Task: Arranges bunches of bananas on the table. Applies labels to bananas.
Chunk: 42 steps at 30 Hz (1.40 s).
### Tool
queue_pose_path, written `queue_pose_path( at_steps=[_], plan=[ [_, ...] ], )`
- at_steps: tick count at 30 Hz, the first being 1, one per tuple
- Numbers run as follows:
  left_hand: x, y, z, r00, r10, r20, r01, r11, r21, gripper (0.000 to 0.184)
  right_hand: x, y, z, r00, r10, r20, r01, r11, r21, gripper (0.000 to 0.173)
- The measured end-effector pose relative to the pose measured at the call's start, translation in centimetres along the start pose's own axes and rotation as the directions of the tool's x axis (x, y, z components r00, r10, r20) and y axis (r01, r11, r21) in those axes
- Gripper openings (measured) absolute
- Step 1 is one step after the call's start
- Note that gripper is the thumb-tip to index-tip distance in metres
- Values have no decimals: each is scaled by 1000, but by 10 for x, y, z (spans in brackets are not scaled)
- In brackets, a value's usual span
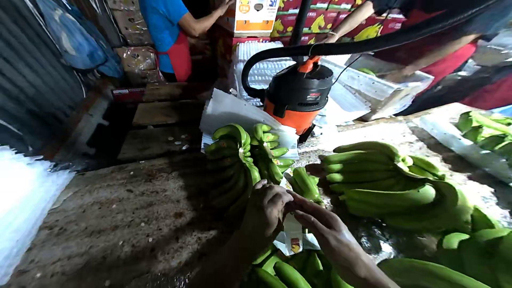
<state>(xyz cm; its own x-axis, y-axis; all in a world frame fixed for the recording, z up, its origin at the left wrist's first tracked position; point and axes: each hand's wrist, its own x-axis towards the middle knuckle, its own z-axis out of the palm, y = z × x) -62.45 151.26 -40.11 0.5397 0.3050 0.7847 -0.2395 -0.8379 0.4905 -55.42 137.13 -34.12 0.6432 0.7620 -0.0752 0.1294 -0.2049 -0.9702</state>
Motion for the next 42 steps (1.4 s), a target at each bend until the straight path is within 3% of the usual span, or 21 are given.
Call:
queue_pose_path(
  at_steps=[2, 4, 7, 9, 10, 12, 13, 15, 17, 18, 20, 22, 24, 26, 28, 31, 33, 34, 36, 39, 42],
  plan=[
    [-3, -1, -6, 997, -56, 58, 60, 996, -63, 10, -4, 3, 4, 999, -23, 34, 25, 997, -77, 50],
    [-6, -4, -11, 995, -28, 91, 35, 996, -81, 10, -5, 8, 4, 997, -38, 61, 43, 997, -69, 49],
    [-16, -11, -5, 995, 100, 23, -99, 993, -57, 12, -1, 14, 4, 999, 29, 29, -33, 988, 149, 46],
    [-22, -14, -1, 993, 121, -15, -122, 990, -74, 13, 4, 13, 7, 989, 130, -77, -102, 949, 297, 44],
    [-24, -14, -2, 998, 55, -20, -58, 989, -134, 14, 7, 12, 8, 971, 182, -158, -116, 929, 352, 42],
    [-20, -16, -10, 953, -300, -31, 272, 900, -341, 13, 14, 13, 2, 923, 277, -267, -134, 881, 453, 29],
    [-14, -25, -16, 844, -536, -17, 485, 776, -404, 15, 18, 16, -3, 908, 300, -293, -119, 854, 506, 23],
    [-6, -69, -21, 505, -862, 43, 767, 426, -479, 30, 20, 22, -10, 912, 290, -291, -90, 833, 546, 32],
    [-11, -120, -17, 207, -975, 84, 891, 152, -428, 44, 19, 23, -13, 943, 256, -214, -110, 845, 524, 47],
    [-15, -137, -15, 109, -989, 105, 924, 61, -377, 52, 18, 21, -13, 955, 245, -169, -131, 855, 502, 49],
    [-18, -154, -11, 9, -994, 110, 973, -17, -229, 50, 17, 17, -12, 967, 240, -90, -176, 877, 448, 41],
    [-11, -158, -13, -15, -991, 135, 1000, -16, -8, 45, 18, 13, -12, 969, 241, -50, -198, 884, 423, 32],
    [-5, -162, -15, -27, -983, 180, 988, 1, 156, 45, 20, 8, -7, 965, 237, -110, -170, 888, 427, 25],
    [-2, -166, -18, -6, -977, 215, 960, 55, 276, 48, 22, 3, -4, 956, 243, -164, -163, 905, 393, 23],
    [5, -157, -22, 134, -966, 220, 916, 205, 346, 51, 22, 3, -5, 964, 213, -162, -158, 941, 300, 36],
    [20, -100, -31, 553, -794, 251, 809, 585, 66, 29, 19, 8, -8, 987, 102, -126, -80, 982, 168, 47],
    [17, -53, -28, 828, -514, 223, 552, 815, -174, 14, 18, 15, -8, 994, 34, -100, -26, 997, 79, 50],
    [13, -34, -24, 910, -360, 205, 400, 893, -208, 12, 17, 20, -8, 997, 1, -81, 0, 1000, 21, 51],
    [7, -7, -15, 976, -135, 172, 151, 985, -84, 12, 15, 20, -6, 999, -39, -35, 36, 995, -94, 50],
    [3, 7, -4, 993, -9, 114, -6, 992, 126, 10, 10, 10, -4, 998, -54, 31, 59, 980, -191, 46],
    [-2, 9, -1, 993, 100, 60, -110, 970, 218, 16, 7, 6, -5, 998, -20, 54, 21, 1000, -20, 41]
  ],
)
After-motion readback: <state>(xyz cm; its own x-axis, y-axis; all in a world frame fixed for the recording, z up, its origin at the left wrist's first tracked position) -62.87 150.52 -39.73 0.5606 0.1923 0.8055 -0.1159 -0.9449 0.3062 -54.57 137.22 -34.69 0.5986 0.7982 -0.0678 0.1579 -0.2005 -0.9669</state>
